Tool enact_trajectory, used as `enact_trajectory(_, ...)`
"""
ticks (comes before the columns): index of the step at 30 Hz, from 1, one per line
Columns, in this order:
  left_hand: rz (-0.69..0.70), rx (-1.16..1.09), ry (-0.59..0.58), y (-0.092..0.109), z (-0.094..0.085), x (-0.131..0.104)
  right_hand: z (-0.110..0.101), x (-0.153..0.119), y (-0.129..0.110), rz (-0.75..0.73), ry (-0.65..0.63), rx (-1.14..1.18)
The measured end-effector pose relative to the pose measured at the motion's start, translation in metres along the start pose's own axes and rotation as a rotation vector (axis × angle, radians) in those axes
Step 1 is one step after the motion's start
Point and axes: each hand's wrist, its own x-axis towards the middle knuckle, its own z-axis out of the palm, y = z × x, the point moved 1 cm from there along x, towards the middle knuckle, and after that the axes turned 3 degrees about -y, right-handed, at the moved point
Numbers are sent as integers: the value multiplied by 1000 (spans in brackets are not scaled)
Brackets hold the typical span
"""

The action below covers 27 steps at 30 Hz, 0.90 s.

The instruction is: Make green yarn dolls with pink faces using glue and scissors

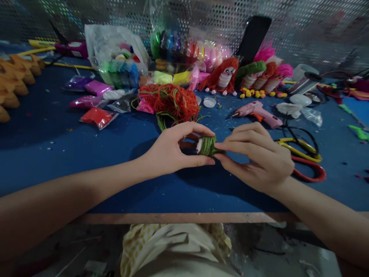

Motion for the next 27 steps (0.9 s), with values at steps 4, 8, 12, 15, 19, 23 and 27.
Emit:
enact_trajectory(4,-27,-34,2,0,0,1,-4,-1,1,18,-24,-44)
enact_trajectory(8,-39,-46,-12,0,1,1,-7,-4,2,-50,-27,-68)
enact_trajectory(12,-43,-71,-18,0,1,1,-8,-4,2,-109,-23,-111)
enact_trajectory(15,-61,-107,-29,0,1,1,-8,-4,3,-159,-1,-162)
enact_trajectory(19,-87,-129,-38,0,0,1,-7,-6,3,-201,-1,-159)
enact_trajectory(23,-67,-102,-33,-1,0,0,-7,-5,6,-224,49,-70)
enact_trajectory(27,-41,-56,27,-1,0,-1,-12,-2,30,142,92,-107)
